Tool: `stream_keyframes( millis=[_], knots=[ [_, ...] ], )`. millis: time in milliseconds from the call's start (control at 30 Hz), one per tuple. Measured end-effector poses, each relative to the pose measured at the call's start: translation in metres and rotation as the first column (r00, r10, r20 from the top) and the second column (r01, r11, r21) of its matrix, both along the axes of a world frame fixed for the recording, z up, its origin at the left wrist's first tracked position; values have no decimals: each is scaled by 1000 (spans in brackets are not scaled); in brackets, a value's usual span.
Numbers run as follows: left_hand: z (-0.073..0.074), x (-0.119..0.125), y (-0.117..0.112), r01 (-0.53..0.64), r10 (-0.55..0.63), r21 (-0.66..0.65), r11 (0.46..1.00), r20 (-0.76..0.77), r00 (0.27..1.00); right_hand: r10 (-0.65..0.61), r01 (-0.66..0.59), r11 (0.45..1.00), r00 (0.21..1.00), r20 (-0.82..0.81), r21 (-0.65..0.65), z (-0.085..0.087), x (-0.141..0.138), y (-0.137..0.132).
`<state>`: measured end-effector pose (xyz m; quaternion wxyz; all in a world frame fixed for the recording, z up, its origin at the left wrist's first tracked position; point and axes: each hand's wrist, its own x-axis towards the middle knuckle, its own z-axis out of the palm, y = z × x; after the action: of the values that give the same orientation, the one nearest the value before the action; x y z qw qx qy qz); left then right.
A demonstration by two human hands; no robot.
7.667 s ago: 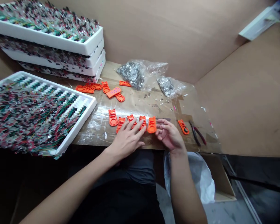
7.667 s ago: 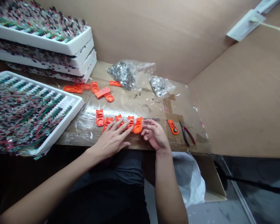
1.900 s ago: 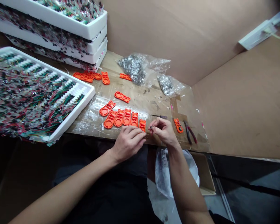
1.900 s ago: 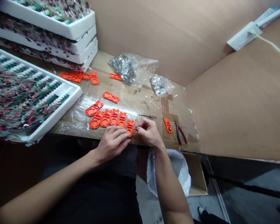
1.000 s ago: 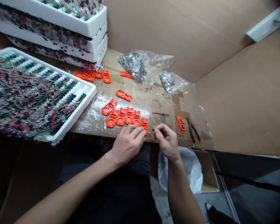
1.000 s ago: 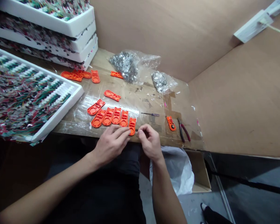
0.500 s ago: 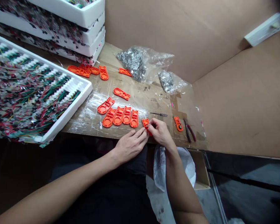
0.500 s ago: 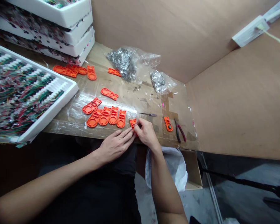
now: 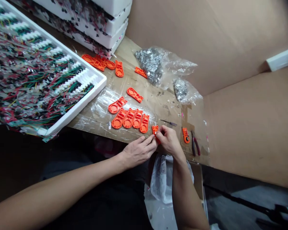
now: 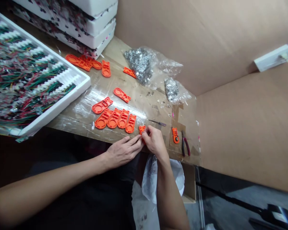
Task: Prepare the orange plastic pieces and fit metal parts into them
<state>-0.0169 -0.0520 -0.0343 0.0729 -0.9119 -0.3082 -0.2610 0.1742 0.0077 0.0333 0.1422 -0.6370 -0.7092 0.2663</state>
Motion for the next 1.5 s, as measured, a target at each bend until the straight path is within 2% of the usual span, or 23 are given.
stream_keyframes(
  millis=[133,300,367,567,700,967,1133,1300,1500],
  knots=[
    [-6,3,-1,7,-7,-4,1000,41,999,13,-34,994,980,199,102,5,-11,-7],
    [-14,8,-4,16,-15,-15,1000,75,997,88,-164,968,931,353,191,8,-19,-11],
    [-16,10,-4,0,0,-7,1000,79,997,85,-157,970,935,345,187,6,-17,-11],
    [-18,13,-5,-43,41,23,999,82,996,-28,-5,989,976,218,151,-1,-9,-12],
    [-20,13,-6,-37,35,14,999,108,994,-62,31,989,975,215,141,-1,-10,-14],
    [-25,16,-8,-25,25,-2,1000,140,990,-6,-90,969,921,390,228,3,-22,-17],
    [-27,18,-8,-31,29,14,999,125,992,60,-160,972,875,480,171,9,-27,-13],
    [-30,20,-9,-39,37,21,999,94,995,58,-180,970,826,561,166,9,-30,-13],
    [-27,20,-9,-62,61,13,998,99,993,94,-164,983,844,528,86,10,-22,-7]
  ],
)
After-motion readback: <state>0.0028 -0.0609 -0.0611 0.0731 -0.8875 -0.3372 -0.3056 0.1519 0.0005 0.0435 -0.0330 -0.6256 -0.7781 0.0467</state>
